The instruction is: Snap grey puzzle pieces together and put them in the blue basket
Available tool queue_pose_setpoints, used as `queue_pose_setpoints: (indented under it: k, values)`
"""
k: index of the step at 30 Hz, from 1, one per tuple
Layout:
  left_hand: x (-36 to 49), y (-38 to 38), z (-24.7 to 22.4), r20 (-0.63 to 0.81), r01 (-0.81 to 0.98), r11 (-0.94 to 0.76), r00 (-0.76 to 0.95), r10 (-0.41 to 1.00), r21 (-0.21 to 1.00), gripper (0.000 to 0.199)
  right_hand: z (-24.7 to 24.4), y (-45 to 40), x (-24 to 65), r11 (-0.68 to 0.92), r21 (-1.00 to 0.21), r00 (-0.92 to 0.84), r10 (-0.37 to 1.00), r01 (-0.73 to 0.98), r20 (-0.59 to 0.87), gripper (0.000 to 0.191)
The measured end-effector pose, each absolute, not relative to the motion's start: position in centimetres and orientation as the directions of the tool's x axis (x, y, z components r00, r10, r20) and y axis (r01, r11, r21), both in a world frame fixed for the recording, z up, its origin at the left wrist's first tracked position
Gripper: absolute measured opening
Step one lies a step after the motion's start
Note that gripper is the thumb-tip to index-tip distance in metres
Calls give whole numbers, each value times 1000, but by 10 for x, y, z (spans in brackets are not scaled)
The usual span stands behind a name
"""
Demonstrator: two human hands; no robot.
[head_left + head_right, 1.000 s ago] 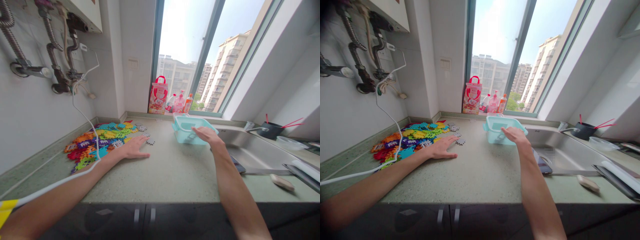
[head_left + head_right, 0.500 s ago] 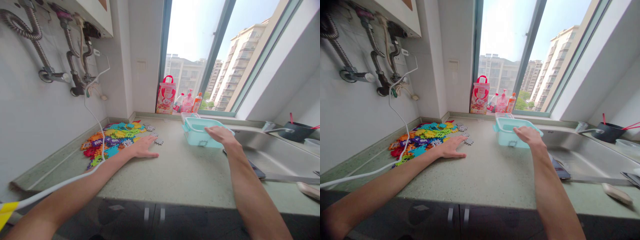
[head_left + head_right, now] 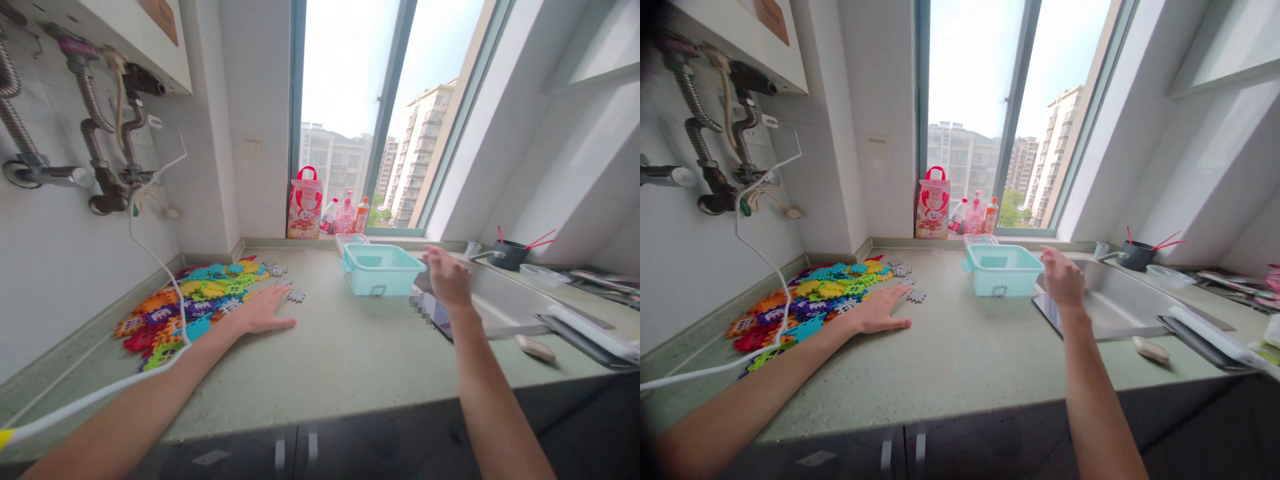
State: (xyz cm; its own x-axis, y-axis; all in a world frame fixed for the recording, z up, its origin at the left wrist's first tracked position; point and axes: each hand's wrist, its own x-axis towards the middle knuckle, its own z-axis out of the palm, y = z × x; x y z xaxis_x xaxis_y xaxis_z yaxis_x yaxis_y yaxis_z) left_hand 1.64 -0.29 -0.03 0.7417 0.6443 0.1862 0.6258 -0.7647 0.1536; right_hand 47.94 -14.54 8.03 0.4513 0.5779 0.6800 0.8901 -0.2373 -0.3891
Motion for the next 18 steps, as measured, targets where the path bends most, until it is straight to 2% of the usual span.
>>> queue_pose_setpoints:
  k: [2,4,7,10,15,18]
  values:
    - [17,0,-2,194,626,-766,741,643,148,105,63,-172,497,-300,-423,517,564,855,644,62]
    - [17,2,-4,193,624,-768,743,640,146,106,44,-191,516,-418,-442,605,619,794,501,70]
    - [19,4,-4,175,626,-766,746,643,146,106,24,-198,535,-550,-356,644,722,756,252,93]
    - [21,5,-2,145,644,-754,740,657,130,108,16,-188,539,-587,-254,625,774,769,104,100]
    - [22,5,0,119,652,-748,739,664,127,110,12,-172,533,-597,-144,612,785,789,100,83]
    - [21,4,-1,146,636,-757,743,654,150,109,6,-169,539,-625,-148,640,762,766,94,77]
